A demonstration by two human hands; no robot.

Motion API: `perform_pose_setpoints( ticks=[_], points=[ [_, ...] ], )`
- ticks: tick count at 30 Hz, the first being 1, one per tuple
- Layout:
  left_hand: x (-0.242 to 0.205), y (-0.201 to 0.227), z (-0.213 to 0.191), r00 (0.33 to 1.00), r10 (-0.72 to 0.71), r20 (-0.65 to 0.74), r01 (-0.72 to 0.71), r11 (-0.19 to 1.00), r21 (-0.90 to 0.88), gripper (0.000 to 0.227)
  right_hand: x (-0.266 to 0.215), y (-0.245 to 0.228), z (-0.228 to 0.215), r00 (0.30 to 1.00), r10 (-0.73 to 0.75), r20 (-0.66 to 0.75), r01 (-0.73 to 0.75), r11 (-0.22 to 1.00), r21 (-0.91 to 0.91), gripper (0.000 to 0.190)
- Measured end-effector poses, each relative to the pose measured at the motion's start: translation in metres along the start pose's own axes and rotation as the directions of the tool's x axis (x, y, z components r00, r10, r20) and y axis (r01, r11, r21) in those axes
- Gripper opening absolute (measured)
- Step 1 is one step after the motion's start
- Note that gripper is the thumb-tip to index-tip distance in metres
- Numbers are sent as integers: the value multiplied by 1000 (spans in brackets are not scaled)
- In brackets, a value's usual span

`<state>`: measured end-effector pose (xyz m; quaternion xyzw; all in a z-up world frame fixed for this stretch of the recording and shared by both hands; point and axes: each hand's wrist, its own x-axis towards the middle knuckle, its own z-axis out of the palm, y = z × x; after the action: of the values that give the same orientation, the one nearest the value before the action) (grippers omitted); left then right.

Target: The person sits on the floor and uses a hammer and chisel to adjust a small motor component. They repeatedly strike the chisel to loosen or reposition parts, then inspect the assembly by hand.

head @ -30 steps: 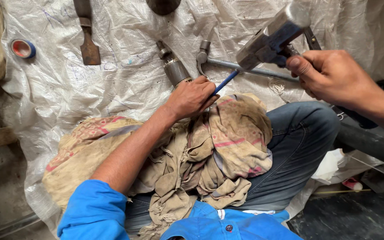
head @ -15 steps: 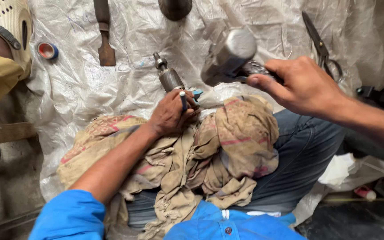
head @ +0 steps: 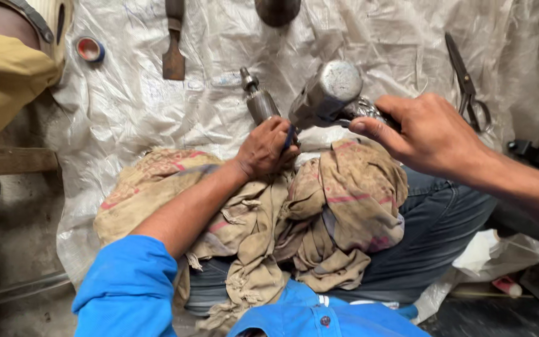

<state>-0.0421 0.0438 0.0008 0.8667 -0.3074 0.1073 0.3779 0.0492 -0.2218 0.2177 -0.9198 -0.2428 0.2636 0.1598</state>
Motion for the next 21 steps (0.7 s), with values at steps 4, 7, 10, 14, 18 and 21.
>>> perform_pose_setpoints(
  ticks=[4, 7, 10, 14, 18, 21],
  points=[
    [-3, 5, 3, 996, 55, -64, -59, 996, -61, 29, 4, -12, -10, 998, 41, 41, -39, 997, -62, 53],
    [1, 4, 6, 997, 47, -62, -48, 999, -22, 29, 3, -25, -31, 1000, 4, 20, -1, 991, -136, 52],
    [-3, 5, 12, 999, 26, -37, -28, 998, -50, 29, -7, -30, -45, 966, -198, -164, 198, 980, -16, 48],
    [-1, 2, 6, 999, 34, -34, -36, 996, -76, 28, -2, -23, -35, 992, -129, -16, 129, 992, 2, 49],
    [7, -2, 6, 1000, -2, 11, 3, 996, -90, 27, 5, -9, -10, 958, 61, 279, 41, 938, -345, 48],
    [1, 1, 5, 997, 60, -55, -65, 995, -77, 27, 4, -7, -7, 971, 56, 231, 21, 948, -319, 51]
  ],
)
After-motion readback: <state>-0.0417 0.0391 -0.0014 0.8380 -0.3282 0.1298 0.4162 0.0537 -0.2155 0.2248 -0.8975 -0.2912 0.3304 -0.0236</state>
